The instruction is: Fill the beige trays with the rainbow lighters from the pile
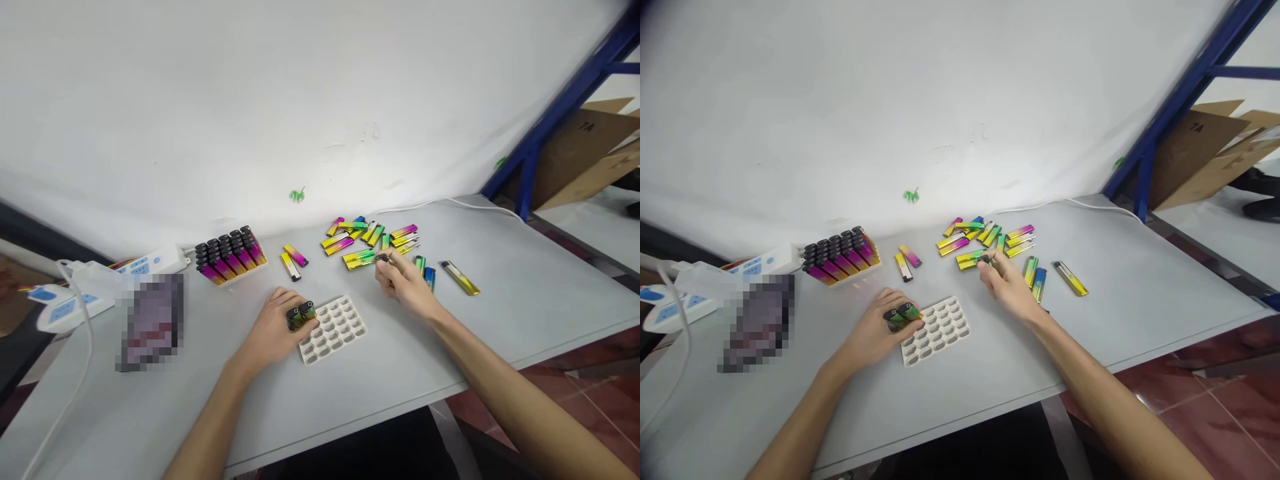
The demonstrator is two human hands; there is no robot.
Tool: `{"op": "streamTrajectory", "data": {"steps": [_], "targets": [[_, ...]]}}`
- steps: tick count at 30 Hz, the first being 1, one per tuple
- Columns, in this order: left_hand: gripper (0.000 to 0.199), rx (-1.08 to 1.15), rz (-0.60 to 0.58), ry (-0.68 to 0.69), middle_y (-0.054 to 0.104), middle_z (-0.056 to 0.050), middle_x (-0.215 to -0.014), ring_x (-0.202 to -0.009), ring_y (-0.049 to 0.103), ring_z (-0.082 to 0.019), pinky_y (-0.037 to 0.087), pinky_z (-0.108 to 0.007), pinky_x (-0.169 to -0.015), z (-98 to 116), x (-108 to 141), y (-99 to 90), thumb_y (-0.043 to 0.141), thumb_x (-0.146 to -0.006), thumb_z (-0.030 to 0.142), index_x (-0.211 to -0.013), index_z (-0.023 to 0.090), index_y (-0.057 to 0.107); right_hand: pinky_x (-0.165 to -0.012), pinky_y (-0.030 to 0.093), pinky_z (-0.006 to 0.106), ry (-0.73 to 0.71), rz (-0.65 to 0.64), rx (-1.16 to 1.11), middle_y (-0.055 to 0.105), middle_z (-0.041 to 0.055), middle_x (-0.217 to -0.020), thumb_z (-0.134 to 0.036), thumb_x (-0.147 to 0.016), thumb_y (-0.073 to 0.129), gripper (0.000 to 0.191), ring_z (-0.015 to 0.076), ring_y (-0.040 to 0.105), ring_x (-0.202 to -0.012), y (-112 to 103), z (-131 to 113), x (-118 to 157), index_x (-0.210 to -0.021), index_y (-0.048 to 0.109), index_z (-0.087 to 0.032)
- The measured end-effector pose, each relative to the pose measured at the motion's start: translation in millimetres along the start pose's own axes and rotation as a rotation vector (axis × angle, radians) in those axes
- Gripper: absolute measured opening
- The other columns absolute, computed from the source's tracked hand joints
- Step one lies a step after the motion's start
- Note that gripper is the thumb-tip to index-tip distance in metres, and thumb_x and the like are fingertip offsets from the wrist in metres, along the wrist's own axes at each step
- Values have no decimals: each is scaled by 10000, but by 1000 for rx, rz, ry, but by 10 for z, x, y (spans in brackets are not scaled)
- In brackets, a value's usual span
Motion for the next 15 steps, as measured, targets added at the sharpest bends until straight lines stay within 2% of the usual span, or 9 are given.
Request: {"op": "streamTrajectory", "data": {"steps": [3,6,10,13,15], "targets": [[153,-9,11,6,644,-9,-837,-889,513,-225,425,-407,-872,-4,2,-4,660,-871,371,-789,242,654,-463,248,254,19,-32,-9,377,-69,-626,-533,-971,465,326,85,289,-465,57,10,17,-912,515,-216],[160,-13,13,10,643,-16,-837,-890,510,-228,430,-407,-862,0,8,-8,660,-872,375,-788,239,658,-456,281,261,-16,-18,29,467,-46,-637,-605,-990,376,417,98,340,-463,97,18,39,-970,530,-218],[132,-14,17,21,647,-22,-847,-900,513,-230,437,-412,-864,5,10,-2,662,-869,353,-811,235,671,-430,265,252,-17,18,-22,314,-81,-575,-690,-955,371,462,114,296,-447,122,73,49,-996,513,-253],[110,-5,26,26,648,-21,-846,-898,518,-230,444,-411,-865,15,8,-2,665,-864,337,-816,239,674,-433,224,261,47,49,-61,259,-77,-558,-751,-918,359,543,109,216,-448,106,139,32,-818,509,-240],[103,1,28,26,646,-19,-836,-886,519,-229,450,-404,-857,27,7,-6,662,-863,327,-806,242,674,-432,198,272,67,42,-14,232,-68,-519,-780,-912,286,617,110,189,-445,97,162,16,-656,430,-237]]}}
Point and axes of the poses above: each hand's wrist, its own x-axis away from the middle knuckle, its own y-axis out of the palm, z = x × y, the point moved 1 cm from there along -x, towards the middle knuckle
